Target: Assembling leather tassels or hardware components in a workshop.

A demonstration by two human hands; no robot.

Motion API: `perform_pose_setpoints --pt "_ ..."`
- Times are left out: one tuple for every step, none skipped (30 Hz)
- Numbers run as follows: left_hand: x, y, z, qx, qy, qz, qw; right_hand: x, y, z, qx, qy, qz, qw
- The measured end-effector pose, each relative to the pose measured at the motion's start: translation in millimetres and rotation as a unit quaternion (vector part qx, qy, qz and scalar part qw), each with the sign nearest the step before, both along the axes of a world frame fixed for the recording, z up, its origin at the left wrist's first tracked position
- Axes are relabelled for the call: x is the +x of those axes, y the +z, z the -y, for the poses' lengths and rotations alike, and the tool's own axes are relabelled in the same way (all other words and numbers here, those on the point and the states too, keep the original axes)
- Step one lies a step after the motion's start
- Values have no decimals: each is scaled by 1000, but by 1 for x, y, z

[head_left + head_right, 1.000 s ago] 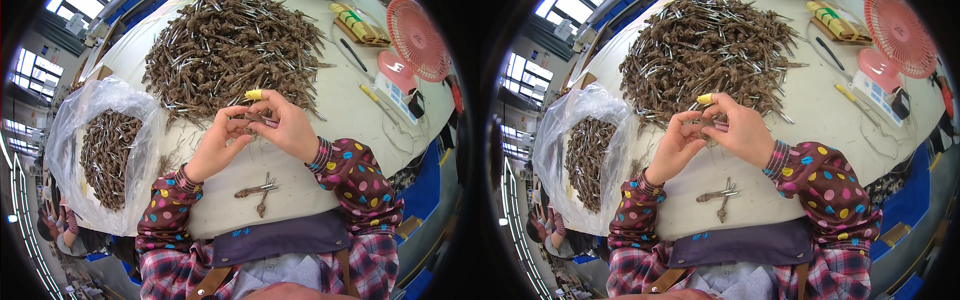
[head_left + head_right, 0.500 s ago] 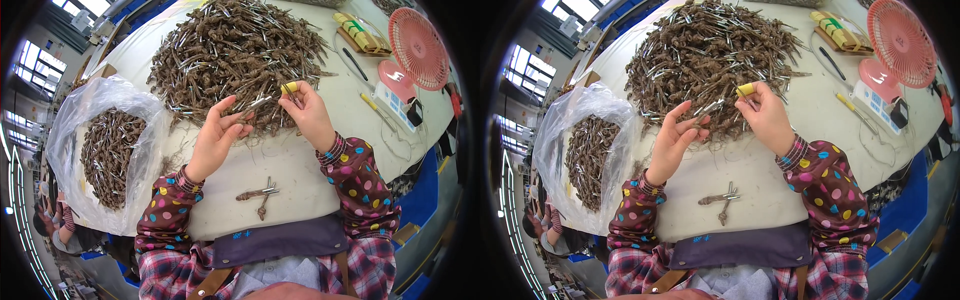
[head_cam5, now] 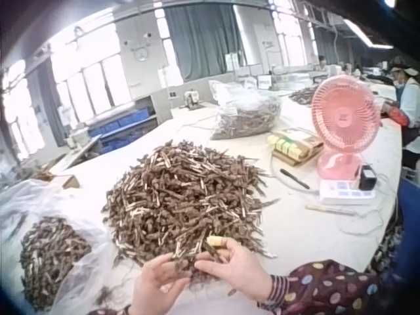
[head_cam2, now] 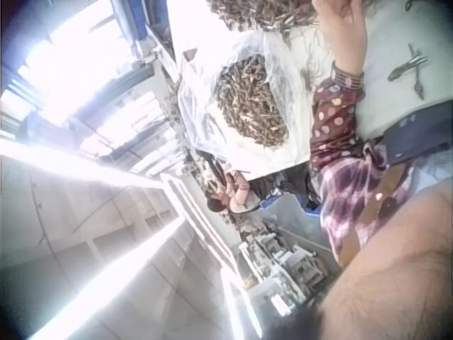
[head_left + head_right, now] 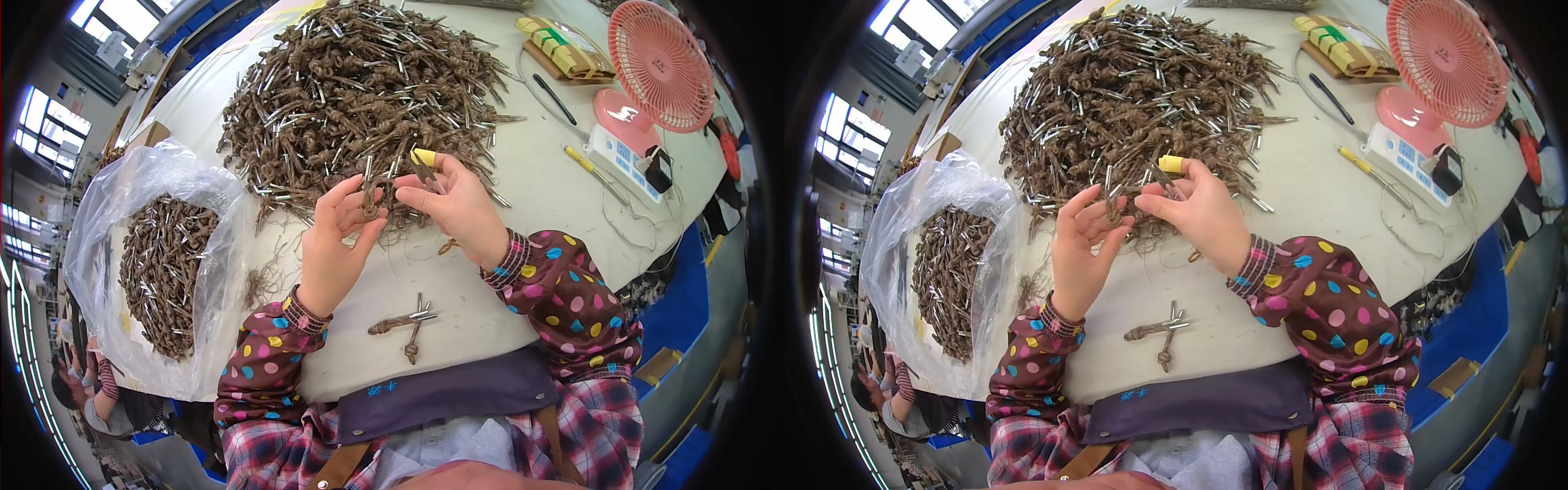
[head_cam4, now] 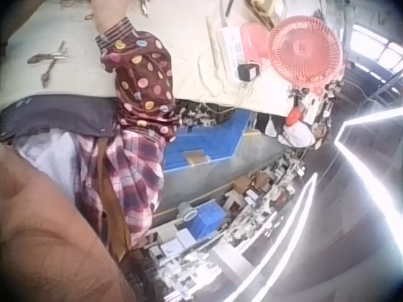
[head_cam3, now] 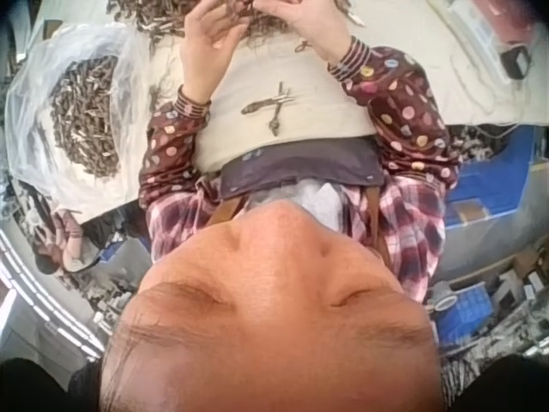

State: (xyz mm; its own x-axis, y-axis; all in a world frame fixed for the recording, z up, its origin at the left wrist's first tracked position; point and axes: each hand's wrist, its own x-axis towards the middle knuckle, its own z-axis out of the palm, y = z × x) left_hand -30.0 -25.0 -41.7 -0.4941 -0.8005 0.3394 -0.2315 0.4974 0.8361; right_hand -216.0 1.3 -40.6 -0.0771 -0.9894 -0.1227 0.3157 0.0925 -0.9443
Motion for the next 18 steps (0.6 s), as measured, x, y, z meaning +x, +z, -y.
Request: perform_pose_setpoints --pt "-1 -2 0 1 -6 -3 1000 -1 1 0 1 -6 -3 1000" --pt "-3 -5 0 -34 7 -6 999 -3 1 0 34 -7 15 999" --pt "-5 -7 0 -68 20 -11 997 -5 2 -1 66 -9 32 997" --pt "-4 -7 0 -67 9 -18 998 -2 2 -2 25 -9 38 999" --pt "-8 -10 -1 -70 8 -1 998 -3 -3 -4 -20 -6 51 998" --pt "-10 -14 0 -74 5 13 997 3 -7 -4 -56 9 94 994" --pt "-12 -19 1 -96 -17 -3 995 7 -17 -3 -86 25 62 994" --pt "-8 -14 -3 -111 -11 35 993 11 -13 -6 -90 45 52 994" --pt "-5 -20 -2 -113 -29 25 993 15 -17 -5 -76 40 20 996" --pt "2 -21 -2 -87 -26 24 996 17 -13 -4 -83 41 5 996" --pt "0 -20 -4 -38 8 -36 999 19 -12 -1 -97 46 -17 994" --pt "-2 -12 -7 59 7 -56 997 19 -18 1 -110 42 -22 993" --pt "-4 -8 -8 108 26 -75 991 20 -16 0 -112 39 -30 993" --pt "-6 -6 -8 136 14 -85 987 18 -14 -2 -114 29 -69 991" --pt "-9 -5 -6 162 5 -93 982 15 -12 -4 -117 22 -105 987" --pt "-11 -6 -5 162 -5 -94 982 12 -12 -6 -118 12 -109 987" --pt "-13 -7 -4 184 -12 -90 979 9 -11 -9 -116 3 -123 986" --pt "-15 -8 -4 206 -18 -85 975 7 -12 -10 -114 -4 -136 984"
